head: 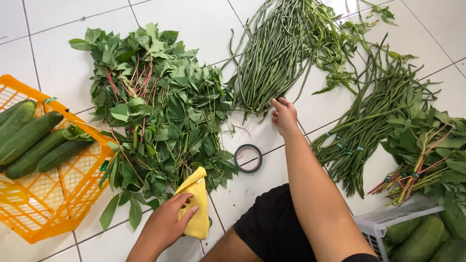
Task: Wiping cucumbers with a cloth and bundling leafy greens with tape for packaging.
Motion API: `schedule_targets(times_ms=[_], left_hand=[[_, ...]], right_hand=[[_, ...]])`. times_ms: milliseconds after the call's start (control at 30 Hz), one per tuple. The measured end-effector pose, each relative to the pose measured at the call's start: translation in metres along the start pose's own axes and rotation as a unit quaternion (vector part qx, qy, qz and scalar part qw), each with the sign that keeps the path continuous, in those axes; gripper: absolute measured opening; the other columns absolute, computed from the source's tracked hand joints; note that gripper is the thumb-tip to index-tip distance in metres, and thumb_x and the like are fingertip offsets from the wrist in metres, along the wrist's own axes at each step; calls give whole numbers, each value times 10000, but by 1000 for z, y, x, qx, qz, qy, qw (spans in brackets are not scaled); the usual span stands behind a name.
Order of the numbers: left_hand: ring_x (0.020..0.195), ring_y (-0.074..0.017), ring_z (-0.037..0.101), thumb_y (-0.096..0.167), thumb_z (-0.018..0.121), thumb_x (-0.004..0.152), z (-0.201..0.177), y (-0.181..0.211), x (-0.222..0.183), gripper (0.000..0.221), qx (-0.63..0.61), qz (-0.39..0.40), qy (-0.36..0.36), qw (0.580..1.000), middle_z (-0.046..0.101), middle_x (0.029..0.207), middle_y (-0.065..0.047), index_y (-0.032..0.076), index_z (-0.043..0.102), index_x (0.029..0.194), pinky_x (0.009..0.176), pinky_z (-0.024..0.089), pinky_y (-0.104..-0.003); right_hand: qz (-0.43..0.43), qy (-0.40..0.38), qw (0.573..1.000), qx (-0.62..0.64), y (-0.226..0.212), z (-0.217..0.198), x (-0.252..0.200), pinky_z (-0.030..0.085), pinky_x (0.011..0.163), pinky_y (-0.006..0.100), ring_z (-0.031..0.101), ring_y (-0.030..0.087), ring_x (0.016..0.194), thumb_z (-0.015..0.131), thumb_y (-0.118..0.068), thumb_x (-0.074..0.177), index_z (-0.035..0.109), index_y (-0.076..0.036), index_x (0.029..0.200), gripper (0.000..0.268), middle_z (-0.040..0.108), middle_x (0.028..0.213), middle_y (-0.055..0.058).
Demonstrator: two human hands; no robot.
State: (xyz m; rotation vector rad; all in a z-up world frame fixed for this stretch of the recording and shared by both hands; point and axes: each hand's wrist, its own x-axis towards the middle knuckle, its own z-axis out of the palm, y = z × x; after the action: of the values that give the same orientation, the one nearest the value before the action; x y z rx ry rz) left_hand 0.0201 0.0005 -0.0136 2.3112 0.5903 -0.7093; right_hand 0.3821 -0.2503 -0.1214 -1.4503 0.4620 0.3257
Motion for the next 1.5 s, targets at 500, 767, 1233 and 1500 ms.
schedule_targets(times_ms=[500,767,1233,1500], left_hand=[[976,-134,731,455,591,918,-1,2,0,401,5,-4,-7,1000,727,1230,153,301,630,1287,841,569,-301],[972,-135,731,471,589,910,2,0,1,401,9,-4,-5,1000,735,1207,156,305,633,1272,830,566,-303],[1094,-169,695,213,637,899,-11,13,7,514,-254,101,177,945,728,1232,-60,93,567,1393,968,543,-319],[886,-159,631,260,593,948,-4,9,5,428,-401,73,145,902,678,1013,-65,67,644,1327,800,516,-290]], right_hand=[[-16,21,979,-201,-2,11,-8,519,672,309,691,147,724,661,-286,940,459,-125,1427,552,587,1323,89],[26,-32,990,133,-2,-2,0,373,509,162,529,119,763,669,-114,926,447,-83,1395,520,594,1180,110],[-80,-374,882,-276,-22,77,-169,527,574,242,638,126,655,859,-191,733,707,-42,1043,376,735,830,96],[-260,-564,683,-384,8,102,-258,527,659,305,592,169,743,781,-93,764,673,-69,1043,300,652,931,20]])
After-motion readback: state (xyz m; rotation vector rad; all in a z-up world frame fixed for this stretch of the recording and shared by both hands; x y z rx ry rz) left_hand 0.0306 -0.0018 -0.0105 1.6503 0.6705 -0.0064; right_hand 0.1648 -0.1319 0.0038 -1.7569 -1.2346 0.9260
